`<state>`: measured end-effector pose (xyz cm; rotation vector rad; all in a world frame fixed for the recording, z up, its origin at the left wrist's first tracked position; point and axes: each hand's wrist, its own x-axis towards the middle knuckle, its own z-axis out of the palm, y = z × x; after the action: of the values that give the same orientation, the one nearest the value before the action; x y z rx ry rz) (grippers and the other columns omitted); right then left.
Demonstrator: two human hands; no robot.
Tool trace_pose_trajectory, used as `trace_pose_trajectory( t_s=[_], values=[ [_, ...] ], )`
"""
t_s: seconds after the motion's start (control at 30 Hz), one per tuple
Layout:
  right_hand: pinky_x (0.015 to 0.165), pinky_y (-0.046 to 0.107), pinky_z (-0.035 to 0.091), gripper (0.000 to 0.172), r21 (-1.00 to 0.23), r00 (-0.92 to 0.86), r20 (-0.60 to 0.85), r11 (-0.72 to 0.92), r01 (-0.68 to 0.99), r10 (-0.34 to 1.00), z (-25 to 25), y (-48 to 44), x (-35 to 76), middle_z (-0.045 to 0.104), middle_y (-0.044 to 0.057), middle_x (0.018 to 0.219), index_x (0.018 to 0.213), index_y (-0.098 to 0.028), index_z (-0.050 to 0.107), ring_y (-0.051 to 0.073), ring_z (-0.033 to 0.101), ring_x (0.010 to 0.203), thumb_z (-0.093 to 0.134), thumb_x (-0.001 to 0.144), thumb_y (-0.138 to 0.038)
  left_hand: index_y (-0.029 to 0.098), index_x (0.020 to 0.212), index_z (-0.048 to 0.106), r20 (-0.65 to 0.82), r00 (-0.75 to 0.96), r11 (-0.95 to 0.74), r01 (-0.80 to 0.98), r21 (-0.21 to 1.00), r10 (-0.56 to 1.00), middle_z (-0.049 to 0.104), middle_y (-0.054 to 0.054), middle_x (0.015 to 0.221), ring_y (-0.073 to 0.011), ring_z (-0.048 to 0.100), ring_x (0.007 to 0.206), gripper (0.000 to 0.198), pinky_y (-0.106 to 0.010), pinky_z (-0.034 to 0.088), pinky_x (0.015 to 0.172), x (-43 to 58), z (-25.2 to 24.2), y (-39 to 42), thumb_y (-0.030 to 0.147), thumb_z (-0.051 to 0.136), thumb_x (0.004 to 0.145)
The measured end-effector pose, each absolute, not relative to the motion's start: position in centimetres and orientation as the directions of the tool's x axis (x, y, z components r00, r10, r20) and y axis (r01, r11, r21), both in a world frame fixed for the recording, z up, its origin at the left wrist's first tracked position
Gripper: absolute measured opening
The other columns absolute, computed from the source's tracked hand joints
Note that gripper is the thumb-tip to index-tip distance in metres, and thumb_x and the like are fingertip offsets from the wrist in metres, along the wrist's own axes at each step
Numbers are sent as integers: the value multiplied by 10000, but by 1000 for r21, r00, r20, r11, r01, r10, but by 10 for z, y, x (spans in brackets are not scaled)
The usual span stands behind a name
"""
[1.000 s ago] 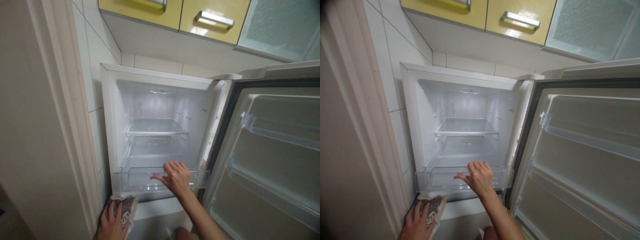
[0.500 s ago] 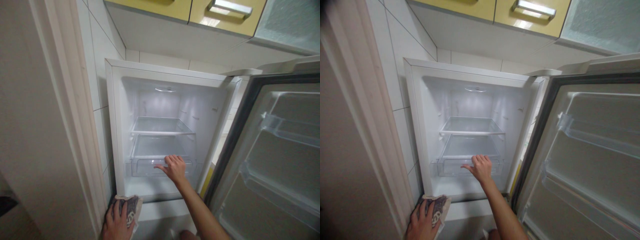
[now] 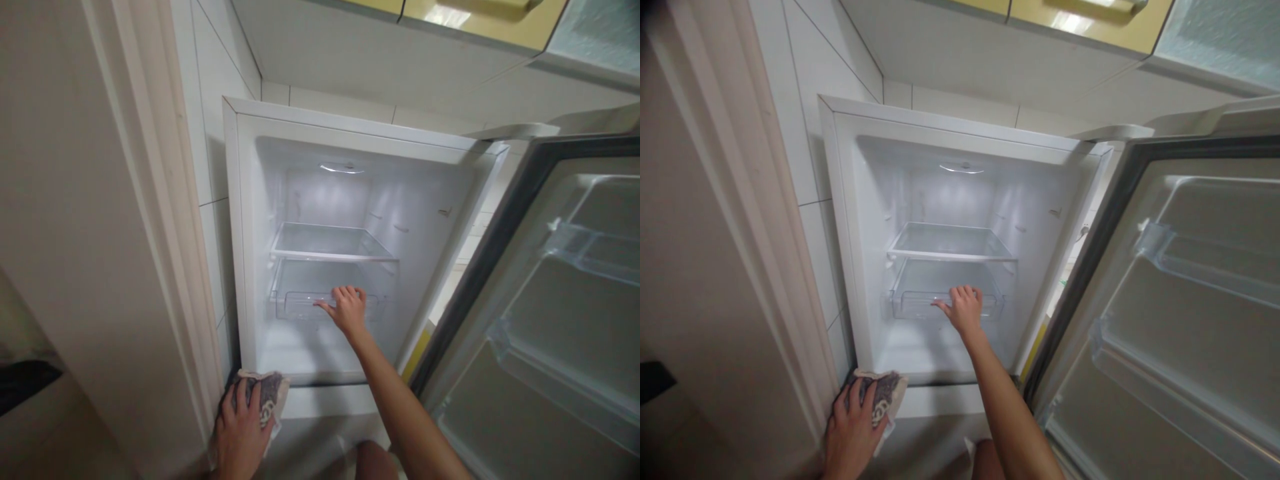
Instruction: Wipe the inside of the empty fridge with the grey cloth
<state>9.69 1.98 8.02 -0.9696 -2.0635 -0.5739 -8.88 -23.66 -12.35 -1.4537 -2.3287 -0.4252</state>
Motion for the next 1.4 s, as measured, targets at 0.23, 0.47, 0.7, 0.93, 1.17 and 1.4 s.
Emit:
trace_pose_trajectory(
  t_s=[0.23, 0.47, 0.7, 0.93, 1.17, 1.4],
  values=[
    [1122, 437, 263, 559, -23, -369, 830, 688, 725, 417, 80, -2, 113, 672, 146, 1375, 1373, -207, 658, 283, 558, 1255, 684, 999, -621, 249, 1378, 721, 394, -437, 433, 895, 104, 809, 545, -119, 1493, -357, 477, 1320, 517, -455, 470, 1122, -94, -111, -236, 289, 763, 864],
    [1086, 423, 413, 360, -47, -455, 748, 722, 690, 483, -60, -108, 198, 646, 113, 1447, 1401, -269, 634, 268, 606, 1304, 573, 1053, -337, 266, 1439, 619, 576, -515, 384, 857, 343, 635, 477, -127, 1567, -358, 446, 1391, 488, -513, 425, 1184, -97, -80, -224, 321, 642, 955],
    [1010, 384, 556, 555, -85, -472, 625, 655, 751, 622, -174, -169, 283, 649, 87, 1489, 1528, -294, 550, 280, 658, 1297, 659, 1002, -429, 75, 1527, 440, 631, -654, 469, 750, 466, 418, 306, -331, 1590, -492, 310, 1489, 716, -674, 413, 1128, -54, -105, -185, 459, 633, 955],
    [1113, 441, 537, 535, -122, -397, 598, 568, 814, 696, -179, -126, 272, 625, 87, 1536, 1565, -294, 540, 285, 626, 1366, 603, 1035, -329, 153, 1461, 574, 491, -532, 417, 846, 331, 690, 518, -221, 1411, -380, 542, 1279, 581, -538, 483, 1081, -46, -118, -196, 444, 619, 960],
    [1096, 436, 578, 475, -242, -324, 608, 558, 794, 725, -201, -110, 260, 702, 74, 1435, 1442, -284, 671, 280, 676, 1296, 629, 984, -165, 203, 1445, 623, 398, -398, 281, 904, 322, 827, 565, -177, 1443, -368, 567, 1244, 567, -499, 487, 1063, 19, -106, -164, 344, 678, 898],
    [1185, 535, 540, 881, -411, -255, 564, 534, 738, 786, -215, -120, 261, 628, 113, 1532, 1561, -237, 582, 303, 587, 1439, 501, 734, 55, 228, 1503, 601, 158, -73, 10, 929, 369, 985, 485, -161, 1581, -354, 548, 1303, 631, -472, 432, 1125, 128, -84, -102, 274, 718, 885]
  ],
)
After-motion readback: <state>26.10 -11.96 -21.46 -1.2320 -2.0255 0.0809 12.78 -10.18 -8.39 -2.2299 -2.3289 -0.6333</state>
